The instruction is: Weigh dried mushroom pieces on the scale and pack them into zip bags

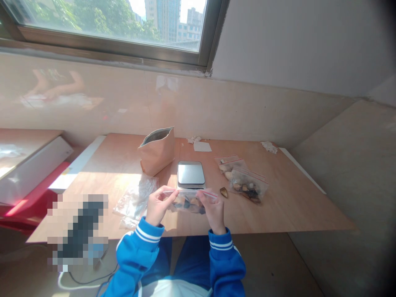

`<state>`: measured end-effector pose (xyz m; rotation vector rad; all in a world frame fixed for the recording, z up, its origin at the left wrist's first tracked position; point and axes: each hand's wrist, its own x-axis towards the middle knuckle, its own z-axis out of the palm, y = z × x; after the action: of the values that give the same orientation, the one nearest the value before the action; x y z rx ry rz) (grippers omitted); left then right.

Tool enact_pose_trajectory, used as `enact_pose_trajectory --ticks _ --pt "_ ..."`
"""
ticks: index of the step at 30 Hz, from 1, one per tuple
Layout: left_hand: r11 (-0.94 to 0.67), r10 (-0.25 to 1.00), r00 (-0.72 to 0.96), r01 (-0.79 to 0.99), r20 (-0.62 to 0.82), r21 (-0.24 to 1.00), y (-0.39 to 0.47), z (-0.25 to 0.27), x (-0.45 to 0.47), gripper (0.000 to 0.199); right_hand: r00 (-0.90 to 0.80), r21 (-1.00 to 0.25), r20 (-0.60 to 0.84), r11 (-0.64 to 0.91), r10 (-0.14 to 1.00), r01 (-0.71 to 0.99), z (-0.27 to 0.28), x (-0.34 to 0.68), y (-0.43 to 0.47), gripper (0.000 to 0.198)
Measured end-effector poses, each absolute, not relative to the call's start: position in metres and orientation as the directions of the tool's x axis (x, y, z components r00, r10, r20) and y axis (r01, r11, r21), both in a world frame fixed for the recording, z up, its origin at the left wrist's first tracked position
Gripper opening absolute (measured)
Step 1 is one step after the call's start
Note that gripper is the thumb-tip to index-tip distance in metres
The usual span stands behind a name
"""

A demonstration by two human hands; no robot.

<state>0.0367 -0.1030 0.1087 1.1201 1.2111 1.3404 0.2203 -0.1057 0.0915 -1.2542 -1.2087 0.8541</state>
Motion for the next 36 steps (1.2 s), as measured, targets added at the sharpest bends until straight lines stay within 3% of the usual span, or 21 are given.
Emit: enact_pose_trajectory --ticks 7,13,22,30,36 --pt "0.045 0.994 0.101 -0.089 -0.035 0.995 -0.102 0.110 0.034 0.028 0.046 -0.970 0.217 0.211 0.975 0.119 0.096 0.219 -0.104 0.019" --pt "0.098 0.994 0.061 -0.045 -0.095 0.994 -0.101 0.105 0.035 0.028 0.002 -0.962 0.227 0.224 0.974 0.156 0.093 0.214 -0.104 0.017" --pt "0.071 0.997 0.043 -0.018 -0.070 0.997 -0.100 0.099 0.032 0.027 0.108 -0.948 0.280 0.257 0.954 0.189 0.094 0.215 -0.107 0.017" --pt "0.086 0.995 0.049 -0.030 -0.084 0.996 -0.099 0.104 0.034 0.028 0.004 -0.975 0.184 0.183 0.983 0.123 0.086 0.219 -0.103 0.020" --pt "0.081 0.997 0.005 -0.047 -0.081 0.996 -0.102 0.105 0.039 0.028 0.002 -0.971 0.235 0.235 0.972 0.047 0.089 0.212 -0.103 0.017"
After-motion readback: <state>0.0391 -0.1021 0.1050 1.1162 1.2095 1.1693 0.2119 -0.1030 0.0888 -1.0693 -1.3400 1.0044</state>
